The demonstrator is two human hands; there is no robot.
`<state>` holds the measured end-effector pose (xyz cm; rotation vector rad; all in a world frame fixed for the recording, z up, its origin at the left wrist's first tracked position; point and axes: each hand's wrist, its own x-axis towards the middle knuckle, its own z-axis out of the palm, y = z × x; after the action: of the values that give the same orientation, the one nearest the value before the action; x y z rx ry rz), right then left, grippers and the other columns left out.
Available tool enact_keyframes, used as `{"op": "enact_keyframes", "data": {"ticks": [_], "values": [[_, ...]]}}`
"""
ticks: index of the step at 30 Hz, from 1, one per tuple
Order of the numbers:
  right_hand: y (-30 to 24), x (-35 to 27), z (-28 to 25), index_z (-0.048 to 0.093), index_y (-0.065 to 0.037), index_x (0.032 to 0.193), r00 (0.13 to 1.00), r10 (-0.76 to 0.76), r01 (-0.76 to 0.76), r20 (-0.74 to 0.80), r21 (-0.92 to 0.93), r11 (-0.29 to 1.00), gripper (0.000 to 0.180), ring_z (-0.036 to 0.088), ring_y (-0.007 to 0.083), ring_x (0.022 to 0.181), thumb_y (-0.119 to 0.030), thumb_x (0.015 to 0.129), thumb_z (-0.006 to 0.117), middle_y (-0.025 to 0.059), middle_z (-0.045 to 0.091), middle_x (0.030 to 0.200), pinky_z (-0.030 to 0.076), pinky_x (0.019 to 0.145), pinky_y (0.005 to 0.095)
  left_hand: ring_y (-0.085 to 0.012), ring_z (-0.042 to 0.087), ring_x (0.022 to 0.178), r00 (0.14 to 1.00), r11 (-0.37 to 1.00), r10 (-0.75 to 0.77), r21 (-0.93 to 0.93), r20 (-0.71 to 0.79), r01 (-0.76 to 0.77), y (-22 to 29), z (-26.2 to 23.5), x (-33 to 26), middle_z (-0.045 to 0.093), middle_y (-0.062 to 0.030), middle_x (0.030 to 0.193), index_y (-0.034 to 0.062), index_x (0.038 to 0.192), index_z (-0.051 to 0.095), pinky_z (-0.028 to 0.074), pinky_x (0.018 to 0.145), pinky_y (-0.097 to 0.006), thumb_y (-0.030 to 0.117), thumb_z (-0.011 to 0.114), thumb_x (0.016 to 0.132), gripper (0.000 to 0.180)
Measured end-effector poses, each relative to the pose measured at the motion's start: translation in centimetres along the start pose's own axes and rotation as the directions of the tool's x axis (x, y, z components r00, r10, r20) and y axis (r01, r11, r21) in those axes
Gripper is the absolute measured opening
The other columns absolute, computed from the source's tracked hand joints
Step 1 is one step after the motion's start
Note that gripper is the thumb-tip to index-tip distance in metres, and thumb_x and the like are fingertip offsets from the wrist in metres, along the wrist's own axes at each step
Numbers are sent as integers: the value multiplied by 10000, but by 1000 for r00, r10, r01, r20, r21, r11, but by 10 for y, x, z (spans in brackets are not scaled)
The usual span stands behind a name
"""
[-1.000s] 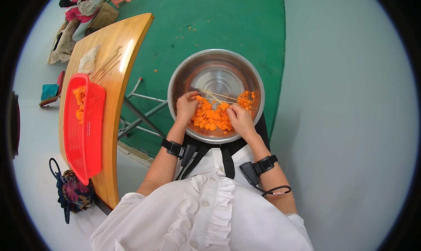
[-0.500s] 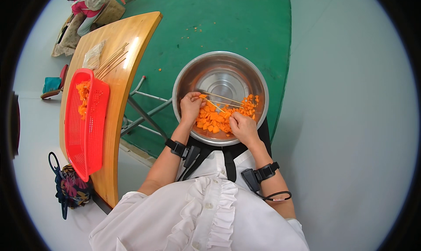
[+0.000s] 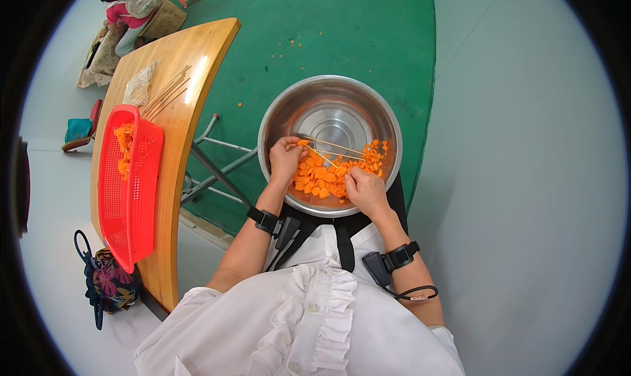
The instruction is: Skewering small orange pieces of food onto wooden sticks and placing them on a red tray.
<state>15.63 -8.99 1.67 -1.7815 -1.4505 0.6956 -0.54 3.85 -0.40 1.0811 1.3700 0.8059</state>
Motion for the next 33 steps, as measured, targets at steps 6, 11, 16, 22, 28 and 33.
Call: {"op": "enact_keyframes", "data": {"ticks": [6,11,16,22,28,33], "values": [[-1,0,1,519,-21,660,1000,-21,21,4,0,1000,216,553,351,550,-186,800,501,175,543,568,431,512,428,-153,619,713,1000,1000,14,10,-10,-14,-1,1,-2,577,-109,824,-78,938,520,516,611,-207,-87,484,781,161],[1,0,3,523,-13,658,1000,1,-1,31,-1,1000,234,553,361,561,-193,804,488,183,548,581,431,521,439,-146,619,672,995,987,94,134,-30,-90,-2,0,-6,605,-98,761,-62,882,571,510,589,-225,-72,530,763,127],[-1,3,-2,523,-4,661,994,54,-56,90,19,998,251,555,371,587,-200,811,475,196,552,600,433,546,446,-123,616,668,982,935,184,314,-34,-164,9,2,-13,624,-105,762,-56,868,597,504,580,-214,-65,544,754,127],[-2,3,-1,525,-6,662,989,75,-77,126,14,997,257,561,373,618,-200,818,462,201,558,617,435,580,451,-148,627,643,952,890,304,369,-41,-269,-17,-4,-5,634,-123,741,-49,892,614,514,577,-243,-44,574,743,154],[2,0,2,517,-14,713,995,17,-8,99,-88,996,226,568,370,629,-202,826,464,194,555,608,437,580,455,-121,603,674,997,992,73,106,-4,-72,-9,-1,-6,615,-102,794,-70,932,575,500,589,-198,-70,543,774,162],[4,2,2,514,-7,718,987,84,-87,134,16,996,224,573,333,614,-198,828,479,192,542,601,435,565,409,-110,592,667,999,995,51,85,5,-52,-9,-2,-6,611,-98,795,-69,947,569,493,587,-189,-70,542,782,168]]}}
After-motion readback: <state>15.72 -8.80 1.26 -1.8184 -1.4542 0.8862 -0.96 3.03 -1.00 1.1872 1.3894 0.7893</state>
